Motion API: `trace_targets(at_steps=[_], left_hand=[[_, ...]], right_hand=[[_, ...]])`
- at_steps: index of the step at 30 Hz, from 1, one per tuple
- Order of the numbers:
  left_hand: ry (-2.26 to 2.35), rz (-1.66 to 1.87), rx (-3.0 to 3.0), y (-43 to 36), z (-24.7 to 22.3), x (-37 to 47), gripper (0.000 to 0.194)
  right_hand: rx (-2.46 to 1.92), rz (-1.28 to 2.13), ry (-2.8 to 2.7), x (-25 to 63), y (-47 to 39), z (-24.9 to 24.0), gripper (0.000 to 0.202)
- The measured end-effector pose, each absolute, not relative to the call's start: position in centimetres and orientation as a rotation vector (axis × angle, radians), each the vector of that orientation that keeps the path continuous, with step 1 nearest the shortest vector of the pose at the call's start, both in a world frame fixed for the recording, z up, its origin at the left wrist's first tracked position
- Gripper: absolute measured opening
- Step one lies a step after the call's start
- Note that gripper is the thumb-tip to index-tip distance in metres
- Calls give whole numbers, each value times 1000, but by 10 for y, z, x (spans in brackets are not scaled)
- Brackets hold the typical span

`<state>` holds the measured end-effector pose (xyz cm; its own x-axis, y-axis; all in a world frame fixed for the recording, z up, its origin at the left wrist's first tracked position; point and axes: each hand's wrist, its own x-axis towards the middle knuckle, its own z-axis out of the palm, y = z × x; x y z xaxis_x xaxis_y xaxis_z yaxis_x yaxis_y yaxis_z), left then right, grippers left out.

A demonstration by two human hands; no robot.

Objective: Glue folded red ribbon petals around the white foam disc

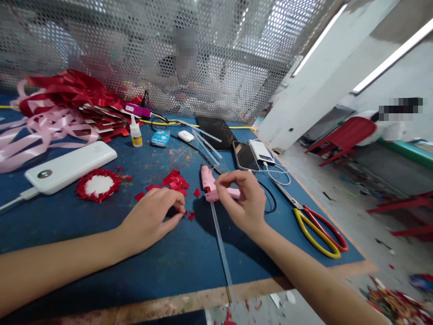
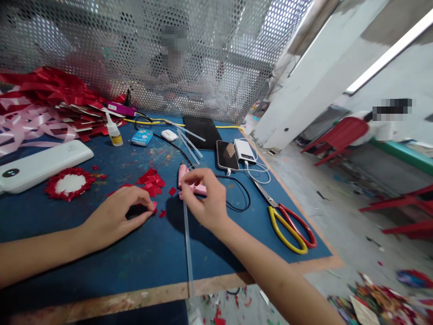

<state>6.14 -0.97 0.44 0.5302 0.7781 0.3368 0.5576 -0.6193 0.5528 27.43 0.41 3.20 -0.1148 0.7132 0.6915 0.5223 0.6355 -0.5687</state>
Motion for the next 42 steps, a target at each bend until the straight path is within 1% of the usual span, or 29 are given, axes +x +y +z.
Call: trace_targets(at_steps=[3, 7, 15, 21, 24, 26, 30, 32, 37, 42], left_hand=[[1086, 708, 2375, -10, 7, 62, 10], [1069, 665, 2435, -10, 7, 63, 11], [1030, 677, 2666, -10, 3, 63, 17], [1049, 702, 2633, -10, 1, 62, 26], [1052, 721, 2625, -10, 2, 62, 26], [1058, 748, 2608, -10, 4, 61, 23], [1077, 762, 2477, -11, 8, 60, 18], [1058, 771, 2371, -11, 9, 59, 17], [882, 823, 2214, -12, 7, 57, 21], [789, 866, 2131, -13, 5, 57, 28]], right_hand=[[-1083, 168, -1720, 286, 16, 33, 8], [-1164, 156, -1745, 295, 26, 32, 9], [-1179, 159, -1822, 295, 28, 33, 7], [-1168, 143, -1844, 294, 26, 33, 8], [-1150, 101, -1873, 295, 26, 34, 10], [-1144, 72, -1905, 298, 27, 35, 14], [-1191, 52, -2035, 308, 32, 37, 29], [-1221, 58, -2085, 312, 36, 35, 32], [-1109, 126, -2108, 309, 37, 33, 26], [-850, 302, -2229, 289, 14, 36, 6]])
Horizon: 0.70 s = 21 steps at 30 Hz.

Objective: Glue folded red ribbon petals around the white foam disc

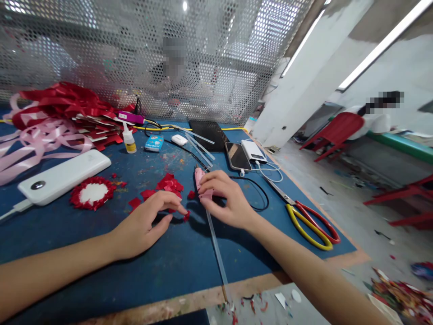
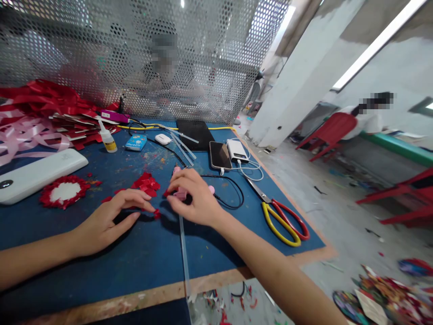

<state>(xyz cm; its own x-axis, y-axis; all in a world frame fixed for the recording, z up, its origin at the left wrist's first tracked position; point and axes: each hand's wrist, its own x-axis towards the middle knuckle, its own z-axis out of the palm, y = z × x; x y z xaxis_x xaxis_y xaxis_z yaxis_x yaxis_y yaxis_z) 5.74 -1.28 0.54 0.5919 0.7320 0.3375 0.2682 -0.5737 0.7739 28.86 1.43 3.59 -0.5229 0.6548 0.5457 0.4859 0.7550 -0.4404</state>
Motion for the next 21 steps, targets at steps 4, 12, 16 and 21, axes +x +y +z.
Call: trace_targets(at_steps=[4, 12, 16, 21], left_hand=[[800, 867, 2119, -13, 5, 57, 28], [792, 882, 2114, -12, 3, 56, 28], [862, 1023, 2096, -12, 4, 55, 22], [1037, 1101, 2085, -8, 4, 55, 17]], right_hand=[[-800, 334, -2316, 275, 1, 33, 11], [-801, 370, -2342, 274, 0, 29, 5], [-809, 395, -2359, 274, -1, 29, 5], [-794, 434, -2378, 274, -1, 30, 9]])
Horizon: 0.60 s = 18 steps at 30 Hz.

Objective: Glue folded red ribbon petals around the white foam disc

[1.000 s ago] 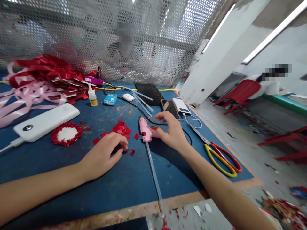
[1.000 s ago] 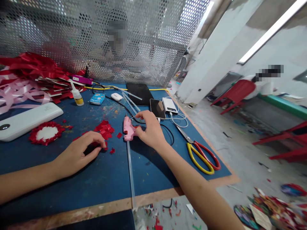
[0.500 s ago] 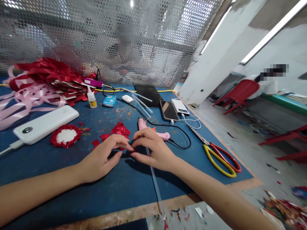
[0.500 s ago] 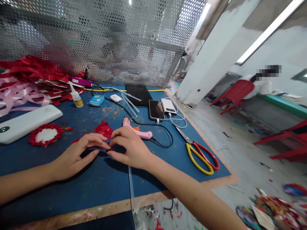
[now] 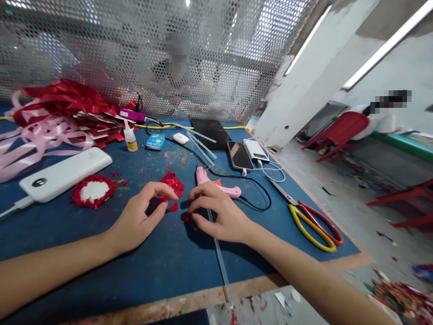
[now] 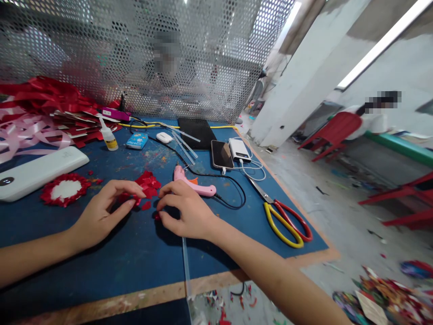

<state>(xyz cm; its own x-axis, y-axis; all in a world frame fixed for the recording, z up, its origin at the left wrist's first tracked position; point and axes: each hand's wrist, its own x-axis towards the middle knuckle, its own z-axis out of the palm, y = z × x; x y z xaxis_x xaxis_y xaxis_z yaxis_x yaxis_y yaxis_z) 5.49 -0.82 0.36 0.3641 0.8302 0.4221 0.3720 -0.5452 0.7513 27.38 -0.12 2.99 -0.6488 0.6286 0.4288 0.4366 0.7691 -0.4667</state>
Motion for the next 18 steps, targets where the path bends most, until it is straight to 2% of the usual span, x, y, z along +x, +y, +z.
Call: trace_targets(at_steps=[3, 8, 12, 15, 18], left_hand=[[1083, 1030, 2207, -4, 5, 55, 12], [939, 754, 2711, 5, 7, 45, 19], [778, 503, 3007, 16, 4, 34, 31], [947, 507, 3054, 23, 0, 30, 31], [1139, 667, 2974, 28, -3, 29, 29]], right_hand=[[-782, 448, -2380, 273, -1, 31, 10], [-917, 331, -2321, 283, 5, 37, 19], [-1208, 146, -2297, 302, 18, 39, 39], [-1388, 99, -2392, 312, 27, 37, 46], [-1484, 71, -2498, 312, 30, 34, 39]])
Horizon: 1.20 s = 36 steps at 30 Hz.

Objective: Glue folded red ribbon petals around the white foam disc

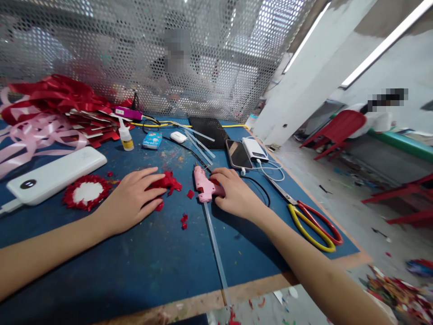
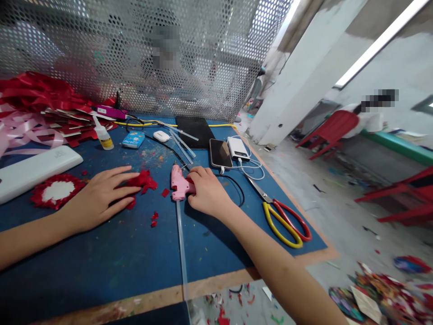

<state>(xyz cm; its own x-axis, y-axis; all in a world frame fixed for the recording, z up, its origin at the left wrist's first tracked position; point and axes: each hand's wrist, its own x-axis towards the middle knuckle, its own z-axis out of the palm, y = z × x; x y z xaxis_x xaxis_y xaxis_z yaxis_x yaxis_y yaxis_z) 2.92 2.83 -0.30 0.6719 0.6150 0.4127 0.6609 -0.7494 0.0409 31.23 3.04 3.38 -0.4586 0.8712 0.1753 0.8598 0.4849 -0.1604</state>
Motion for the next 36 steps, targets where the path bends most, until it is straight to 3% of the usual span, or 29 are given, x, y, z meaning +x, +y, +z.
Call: trace_targets(at_steps=[6, 12, 17, 36], left_hand=[[-1086, -940, -2732, 27, 1, 31, 19], [-1066, -1242, -2716, 16, 8, 45, 4], [-941, -1408, -2638, 9, 9, 55, 9], [-970, -1379, -2651, 8, 11, 57, 12]], right_hand=[[-1533, -174, -2463, 300, 20, 37, 33], [-1143, -571, -2427, 296, 11, 37, 32], [-949, -870, -2438, 289, 5, 37, 19], [-781, -1025, -2485, 273, -5, 37, 20]])
